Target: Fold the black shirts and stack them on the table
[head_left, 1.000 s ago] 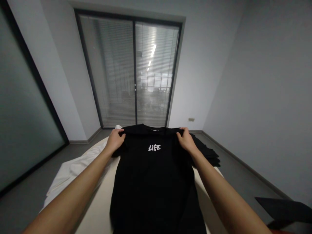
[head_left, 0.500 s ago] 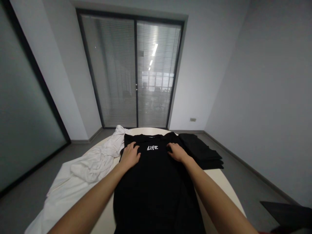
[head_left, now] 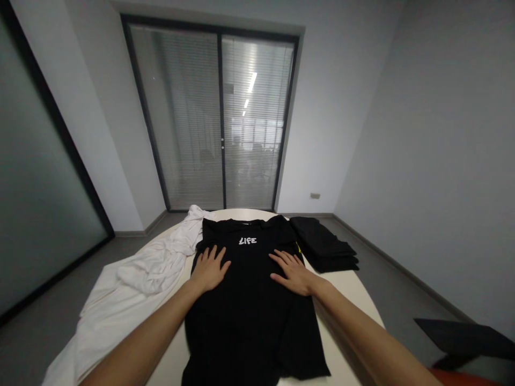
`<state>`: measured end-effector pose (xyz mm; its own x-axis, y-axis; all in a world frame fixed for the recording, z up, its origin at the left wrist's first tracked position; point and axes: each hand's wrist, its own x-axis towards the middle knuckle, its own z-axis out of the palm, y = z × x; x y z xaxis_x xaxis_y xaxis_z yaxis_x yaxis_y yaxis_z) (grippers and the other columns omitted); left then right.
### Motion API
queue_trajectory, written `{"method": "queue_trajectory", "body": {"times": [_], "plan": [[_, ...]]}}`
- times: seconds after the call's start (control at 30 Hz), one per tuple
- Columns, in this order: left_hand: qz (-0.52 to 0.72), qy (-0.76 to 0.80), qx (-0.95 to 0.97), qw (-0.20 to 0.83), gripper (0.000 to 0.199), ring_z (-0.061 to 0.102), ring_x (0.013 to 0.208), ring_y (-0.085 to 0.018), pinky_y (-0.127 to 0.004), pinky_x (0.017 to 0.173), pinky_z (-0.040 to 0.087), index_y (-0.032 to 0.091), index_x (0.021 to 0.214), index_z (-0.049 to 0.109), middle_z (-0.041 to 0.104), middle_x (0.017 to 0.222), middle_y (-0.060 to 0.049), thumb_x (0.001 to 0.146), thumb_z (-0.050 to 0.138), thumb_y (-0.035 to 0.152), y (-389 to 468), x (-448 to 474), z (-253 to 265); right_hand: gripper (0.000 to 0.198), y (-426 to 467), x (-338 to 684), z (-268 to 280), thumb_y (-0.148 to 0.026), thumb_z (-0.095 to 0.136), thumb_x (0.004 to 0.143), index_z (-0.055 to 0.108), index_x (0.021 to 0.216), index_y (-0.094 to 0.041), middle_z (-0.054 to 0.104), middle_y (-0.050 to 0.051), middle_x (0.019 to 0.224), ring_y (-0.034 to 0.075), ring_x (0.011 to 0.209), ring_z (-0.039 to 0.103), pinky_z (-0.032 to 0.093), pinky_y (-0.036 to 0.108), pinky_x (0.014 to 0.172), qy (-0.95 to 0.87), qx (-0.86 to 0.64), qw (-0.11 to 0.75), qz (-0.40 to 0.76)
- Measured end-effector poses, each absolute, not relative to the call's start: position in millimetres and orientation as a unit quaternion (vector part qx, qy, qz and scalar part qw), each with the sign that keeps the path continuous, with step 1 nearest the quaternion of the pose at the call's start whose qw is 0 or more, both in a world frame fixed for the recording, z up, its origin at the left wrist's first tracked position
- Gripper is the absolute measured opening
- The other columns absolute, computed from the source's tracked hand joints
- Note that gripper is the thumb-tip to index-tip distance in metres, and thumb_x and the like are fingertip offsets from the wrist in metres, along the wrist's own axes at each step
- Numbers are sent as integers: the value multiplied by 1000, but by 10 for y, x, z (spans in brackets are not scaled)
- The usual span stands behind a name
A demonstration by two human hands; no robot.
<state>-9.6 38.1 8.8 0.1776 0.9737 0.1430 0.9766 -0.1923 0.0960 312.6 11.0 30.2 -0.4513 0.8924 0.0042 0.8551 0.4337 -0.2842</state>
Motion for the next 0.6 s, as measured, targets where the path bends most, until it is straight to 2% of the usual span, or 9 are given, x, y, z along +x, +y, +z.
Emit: {"method": "queue_trajectory", "body": {"times": [0.03, 0.1, 0.2, 0.27, 0.3, 0.37, 0.47, 0.6], "plan": [[-89, -633, -769, 6, 61, 33, 143, -39, -52, 112, 29, 19, 150, 40, 36, 156, -17, 98, 37, 51, 379, -111, 89, 67, 88, 3167, 329, -60, 43, 94, 36, 150, -26, 29, 11, 160, 32, 146, 25, 19, 54, 118, -842, -519, 77, 122], [-99, -632, -768, 18, 59, 35, 142, -38, -51, 111, 30, 17, 149, 41, 37, 156, -18, 98, 40, 45, 342, -99, 111, 57, 62, 3241, 421, -48, 52, 91, 49, 140, -20, 42, 14, 151, 31, 138, 38, 31, 48, 113, -843, -518, 78, 118], [-103, -628, -770, 37, 56, 44, 134, -36, -48, 105, 38, 14, 148, 41, 41, 153, -19, 96, 43, 35, 205, 5, 168, 34, 27, 3320, 607, -29, 63, 79, 66, 111, -18, 63, 12, 121, 26, 109, 60, 46, 37, 95, -848, -513, 61, 114], [-93, -622, -777, 21, 58, 48, 130, -36, -47, 101, 41, 14, 149, 41, 44, 149, -20, 96, 43, 39, 89, 91, 207, 18, -13, 3355, 713, -30, 64, 78, 69, 92, -20, 69, 7, 95, 21, 85, 65, 49, 31, 79, -841, -522, 33, 138], [-87, -620, -780, 12, 60, 48, 129, -38, -49, 101, 41, 15, 148, 42, 45, 149, -21, 96, 43, 43, 34, 125, 227, 16, -37, 3369, 751, -34, 62, 81, 70, 85, -20, 69, 5, 83, 20, 75, 64, 49, 30, 72, -836, -527, 19, 152], [-77, -626, -776, 8, 60, 47, 130, -41, -52, 101, 40, 17, 145, 48, 44, 148, -22, 94, 45, 50, -56, 161, 277, 28, -86, 3395, 790, -43, 57, 86, 69, 74, -20, 66, 4, 68, 19, 64, 63, 47, 29, 63, -825, -543, -3, 155], [-59, -664, -745, 44, 52, 50, 125, -40, -50, 94, 45, 17, 138, 55, 48, 141, -24, 94, 46, 43, -127, 118, 403, 34, -127, 3431, 763, -46, 57, 87, 68, 71, -18, 69, 11, 73, 26, 71, 68, 49, 34, 66, -794, -603, -19, 77], [6, -717, -696, 25, 51, 62, 111, -38, -45, 84, 50, 13, 137, 53, 59, 125, -25, 92, 47, 36, -140, -49, 615, 26, -98, 3472, 637, -41, 68, 77, 69, 87, -17, 72, 18, 86, 36, 83, 71, 52, 45, 70, -702, -710, -16, 40]]}}
